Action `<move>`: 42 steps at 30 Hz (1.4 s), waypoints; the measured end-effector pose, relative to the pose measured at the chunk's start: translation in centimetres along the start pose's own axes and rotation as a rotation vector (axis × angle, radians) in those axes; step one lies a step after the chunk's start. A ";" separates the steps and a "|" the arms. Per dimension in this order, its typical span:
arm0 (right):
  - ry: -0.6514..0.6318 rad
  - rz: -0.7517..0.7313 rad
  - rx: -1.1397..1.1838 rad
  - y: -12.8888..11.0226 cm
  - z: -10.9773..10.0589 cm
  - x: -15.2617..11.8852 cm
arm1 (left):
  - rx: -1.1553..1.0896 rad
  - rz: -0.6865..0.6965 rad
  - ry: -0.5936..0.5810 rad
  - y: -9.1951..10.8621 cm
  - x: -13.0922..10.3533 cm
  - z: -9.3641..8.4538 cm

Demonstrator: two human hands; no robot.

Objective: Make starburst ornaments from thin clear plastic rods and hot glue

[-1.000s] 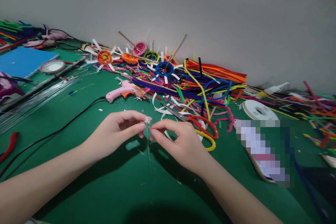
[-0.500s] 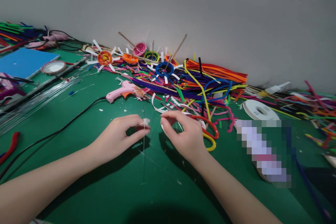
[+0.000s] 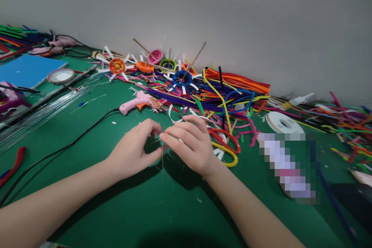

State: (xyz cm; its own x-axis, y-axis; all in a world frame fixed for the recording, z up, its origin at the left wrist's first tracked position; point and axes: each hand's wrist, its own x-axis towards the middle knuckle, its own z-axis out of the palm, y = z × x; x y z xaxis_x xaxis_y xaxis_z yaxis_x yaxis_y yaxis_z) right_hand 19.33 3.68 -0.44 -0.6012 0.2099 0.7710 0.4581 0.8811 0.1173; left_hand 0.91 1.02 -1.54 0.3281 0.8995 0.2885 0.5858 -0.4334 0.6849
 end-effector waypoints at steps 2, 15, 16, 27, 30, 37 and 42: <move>0.014 -0.023 -0.016 0.0 -0.1 0.2 | -0.049 0.076 0.029 -0.1 -0.1 -0.3; 0.188 0.164 0.112 -0.3 -2.8 1.5 | 0.073 0.292 0.340 -0.6 0.5 -1.0; 0.175 0.165 0.123 -0.4 -2.8 1.5 | 0.077 0.337 0.314 -0.5 0.5 -1.0; 0.140 0.173 0.167 -0.9 -2.3 1.5 | 0.199 0.501 0.324 0.2 0.0 -0.8; 0.161 0.177 0.143 -0.9 -2.2 1.4 | 0.207 0.505 0.357 0.4 0.0 -1.0; 0.154 0.194 0.092 -0.9 -2.1 1.3 | 0.247 0.515 0.391 0.8 0.0 -1.1; 0.159 0.193 0.078 -0.8 -2.0 1.1 | 0.306 0.552 0.423 0.9 0.0 -1.0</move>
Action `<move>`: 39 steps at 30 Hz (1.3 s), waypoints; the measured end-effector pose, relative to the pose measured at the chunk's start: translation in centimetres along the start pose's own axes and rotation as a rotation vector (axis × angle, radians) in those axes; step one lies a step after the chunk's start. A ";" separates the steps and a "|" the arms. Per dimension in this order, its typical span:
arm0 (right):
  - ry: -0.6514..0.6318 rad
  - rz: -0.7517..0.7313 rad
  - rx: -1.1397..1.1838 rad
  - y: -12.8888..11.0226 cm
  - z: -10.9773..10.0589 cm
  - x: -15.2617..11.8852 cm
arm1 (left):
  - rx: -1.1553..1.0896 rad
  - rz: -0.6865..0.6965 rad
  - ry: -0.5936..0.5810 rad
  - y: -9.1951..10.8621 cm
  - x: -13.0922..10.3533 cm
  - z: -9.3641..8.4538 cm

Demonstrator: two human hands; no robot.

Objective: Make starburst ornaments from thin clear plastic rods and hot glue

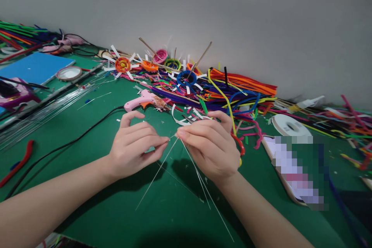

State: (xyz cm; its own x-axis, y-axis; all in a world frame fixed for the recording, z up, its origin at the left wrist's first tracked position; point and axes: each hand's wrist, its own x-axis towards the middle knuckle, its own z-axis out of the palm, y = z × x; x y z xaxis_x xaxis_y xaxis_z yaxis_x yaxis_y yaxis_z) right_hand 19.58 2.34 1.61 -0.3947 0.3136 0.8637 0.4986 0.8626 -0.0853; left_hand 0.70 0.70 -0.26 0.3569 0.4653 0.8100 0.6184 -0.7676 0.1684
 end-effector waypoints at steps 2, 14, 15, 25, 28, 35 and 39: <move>-0.010 0.001 0.006 0.1 0.0 -0.1 | 0.016 0.002 -0.011 -0.1 0.0 0.0; -0.014 -0.027 0.096 0.3 0.2 -0.2 | 0.027 0.005 -0.050 -0.3 -0.1 -0.1; -0.010 -0.034 0.095 0.3 0.2 -0.2 | 0.026 0.007 -0.052 -0.3 -0.1 -0.1; -0.089 -0.130 -0.101 0.2 -0.7 0.4 | 0.115 0.060 -0.067 -0.3 0.1 -0.6; -0.088 -0.138 -0.110 0.3 -0.7 0.4 | 0.146 0.091 -0.076 -0.4 0.0 -0.8; -0.019 -0.035 -0.093 0.3 -0.8 0.2 | 0.039 -0.068 -0.134 -1.2 -0.4 0.0; 0.016 -0.012 -0.027 0.4 -0.4 0.1 | 0.000 -0.118 -0.188 -1.9 -0.8 0.7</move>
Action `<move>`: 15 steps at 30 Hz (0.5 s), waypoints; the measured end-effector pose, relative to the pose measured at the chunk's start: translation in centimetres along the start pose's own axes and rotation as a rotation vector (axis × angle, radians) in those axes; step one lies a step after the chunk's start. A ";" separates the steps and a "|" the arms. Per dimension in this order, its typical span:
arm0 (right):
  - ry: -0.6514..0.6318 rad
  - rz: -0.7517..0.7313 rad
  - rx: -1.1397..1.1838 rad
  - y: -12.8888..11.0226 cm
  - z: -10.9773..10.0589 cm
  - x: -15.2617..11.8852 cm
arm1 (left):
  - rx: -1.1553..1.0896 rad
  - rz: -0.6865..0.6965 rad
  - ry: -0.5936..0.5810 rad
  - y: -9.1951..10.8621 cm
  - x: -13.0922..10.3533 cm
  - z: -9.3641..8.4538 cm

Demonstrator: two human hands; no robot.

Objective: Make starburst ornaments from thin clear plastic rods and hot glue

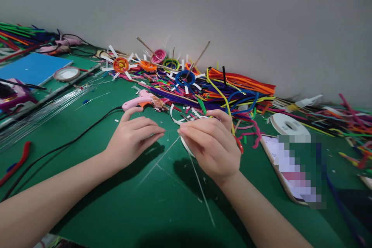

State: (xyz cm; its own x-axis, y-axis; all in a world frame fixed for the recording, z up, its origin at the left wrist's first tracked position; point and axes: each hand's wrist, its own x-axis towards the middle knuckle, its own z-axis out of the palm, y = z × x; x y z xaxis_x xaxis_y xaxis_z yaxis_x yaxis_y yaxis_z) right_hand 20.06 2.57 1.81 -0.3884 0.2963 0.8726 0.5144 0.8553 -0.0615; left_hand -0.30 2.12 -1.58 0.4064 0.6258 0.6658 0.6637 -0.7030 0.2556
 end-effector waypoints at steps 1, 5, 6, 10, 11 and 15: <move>-0.003 -0.006 0.020 0.0 0.2 -0.1 | -0.012 -0.009 -0.007 -0.2 0.0 0.2; -0.053 -0.020 0.084 0.4 1.3 -1.1 | -0.030 -0.064 -0.049 -1.2 -0.3 0.9; -0.072 -0.020 0.096 0.6 1.5 -1.3 | -0.020 -0.086 -0.064 -1.4 -0.3 1.1; -0.176 -0.060 0.095 1.2 1.9 -2.4 | 0.010 -0.132 -0.116 -2.2 -0.6 1.8; -0.208 -0.086 0.084 1.3 1.8 -2.7 | 0.016 -0.134 -0.126 -2.4 -0.7 1.9; -0.215 -0.103 0.040 1.5 1.3 -3.2 | 0.051 -0.139 -0.173 -2.6 -0.9 1.8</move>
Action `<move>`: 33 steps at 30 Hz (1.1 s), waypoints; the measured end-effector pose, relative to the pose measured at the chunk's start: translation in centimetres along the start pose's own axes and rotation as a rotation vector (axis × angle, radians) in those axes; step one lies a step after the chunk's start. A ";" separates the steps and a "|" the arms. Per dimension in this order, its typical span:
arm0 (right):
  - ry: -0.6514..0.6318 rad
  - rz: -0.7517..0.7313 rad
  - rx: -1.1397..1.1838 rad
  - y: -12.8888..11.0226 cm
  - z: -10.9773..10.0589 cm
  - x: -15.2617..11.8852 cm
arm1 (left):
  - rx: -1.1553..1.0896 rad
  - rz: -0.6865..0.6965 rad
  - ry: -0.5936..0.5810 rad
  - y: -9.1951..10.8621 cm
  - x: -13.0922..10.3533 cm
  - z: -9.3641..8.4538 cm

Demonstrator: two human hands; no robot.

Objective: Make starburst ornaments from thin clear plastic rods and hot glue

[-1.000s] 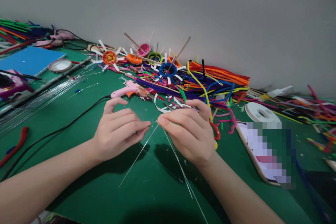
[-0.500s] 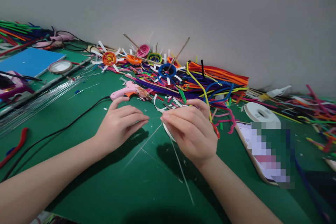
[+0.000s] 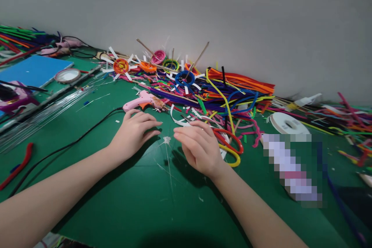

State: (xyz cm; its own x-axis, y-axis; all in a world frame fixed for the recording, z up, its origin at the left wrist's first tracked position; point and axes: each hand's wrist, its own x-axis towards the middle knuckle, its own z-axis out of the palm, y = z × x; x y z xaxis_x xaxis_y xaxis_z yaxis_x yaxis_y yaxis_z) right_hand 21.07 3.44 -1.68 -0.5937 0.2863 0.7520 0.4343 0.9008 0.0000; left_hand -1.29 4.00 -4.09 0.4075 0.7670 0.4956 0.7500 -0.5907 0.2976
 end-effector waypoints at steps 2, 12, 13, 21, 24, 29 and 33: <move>0.072 0.041 -0.018 -0.1 -0.4 0.1 | 0.021 -0.008 -0.025 0.1 -0.1 -0.2; 0.150 0.211 0.084 -2.6 -1.4 0.7 | -0.080 -0.163 -0.059 1.3 -0.2 -1.1; 0.140 0.222 0.091 -2.8 -1.2 0.3 | -0.102 -0.167 -0.023 1.5 -0.1 -1.3; -0.021 0.255 0.097 -3.0 0.0 -1.1 | -0.229 0.069 0.188 3.8 -0.2 -2.6; -0.040 0.285 0.132 -3.0 0.1 -1.2 | -0.230 0.095 0.190 4.3 -0.5 -2.3; -0.039 0.337 0.156 -2.9 0.3 -1.5 | -0.230 0.071 0.183 4.6 -0.5 -1.9; -0.047 0.337 0.153 -2.7 0.4 -1.6 | -0.237 0.068 0.188 4.6 -0.3 -1.9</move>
State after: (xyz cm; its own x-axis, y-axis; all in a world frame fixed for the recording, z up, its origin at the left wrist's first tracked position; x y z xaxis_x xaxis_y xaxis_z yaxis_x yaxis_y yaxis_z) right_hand 20.59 0.62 -3.12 -0.4665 0.5866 0.6620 0.5066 0.7907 -0.3437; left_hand 1.03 0.57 -1.30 0.3321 0.6772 0.6566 0.5727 -0.6979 0.4301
